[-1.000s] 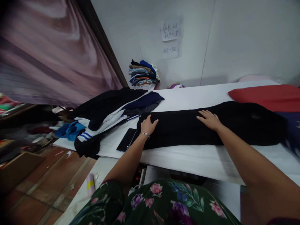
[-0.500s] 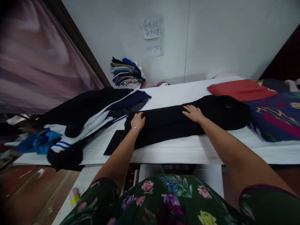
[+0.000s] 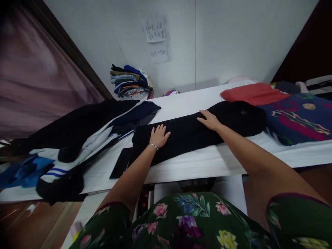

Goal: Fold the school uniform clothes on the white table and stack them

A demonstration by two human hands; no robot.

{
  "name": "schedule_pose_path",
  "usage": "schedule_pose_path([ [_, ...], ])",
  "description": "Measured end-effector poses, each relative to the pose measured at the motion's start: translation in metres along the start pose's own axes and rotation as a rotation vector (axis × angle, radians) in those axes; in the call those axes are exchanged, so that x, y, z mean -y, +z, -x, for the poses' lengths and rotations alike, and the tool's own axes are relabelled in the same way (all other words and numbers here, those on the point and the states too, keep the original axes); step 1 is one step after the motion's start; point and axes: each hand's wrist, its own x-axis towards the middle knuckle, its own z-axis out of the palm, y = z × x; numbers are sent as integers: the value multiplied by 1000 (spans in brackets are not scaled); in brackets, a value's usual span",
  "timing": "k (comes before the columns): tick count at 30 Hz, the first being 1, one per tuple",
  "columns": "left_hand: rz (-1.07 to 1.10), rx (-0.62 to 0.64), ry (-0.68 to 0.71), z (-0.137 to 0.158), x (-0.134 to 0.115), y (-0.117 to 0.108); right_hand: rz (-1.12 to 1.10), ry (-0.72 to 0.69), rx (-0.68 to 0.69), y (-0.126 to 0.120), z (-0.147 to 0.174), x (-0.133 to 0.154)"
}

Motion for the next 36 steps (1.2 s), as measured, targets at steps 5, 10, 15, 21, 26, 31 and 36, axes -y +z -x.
schedule_pose_path([
  [5,-29,-30,13,3,-2,-2,-105,-238,-195,0,51,37],
  [10,-62,-11,9,3,-3,-3,-96,-355,-154,21,86,60],
  [15,-83,-11,9,4,-2,-2,-37,-358,-198,36,84,67],
  [21,-77,-19,11,5,-3,-3,43,-307,-151,49,83,76],
  [26,-65,-24,7,4,-2,-2,-3,-298,-172,53,87,78],
  [31,-49,-47,12,4,-1,1,-240,-229,-368,27,102,68],
  [36,-69,-64,17,4,-1,0,-225,15,-645,-32,141,7],
])
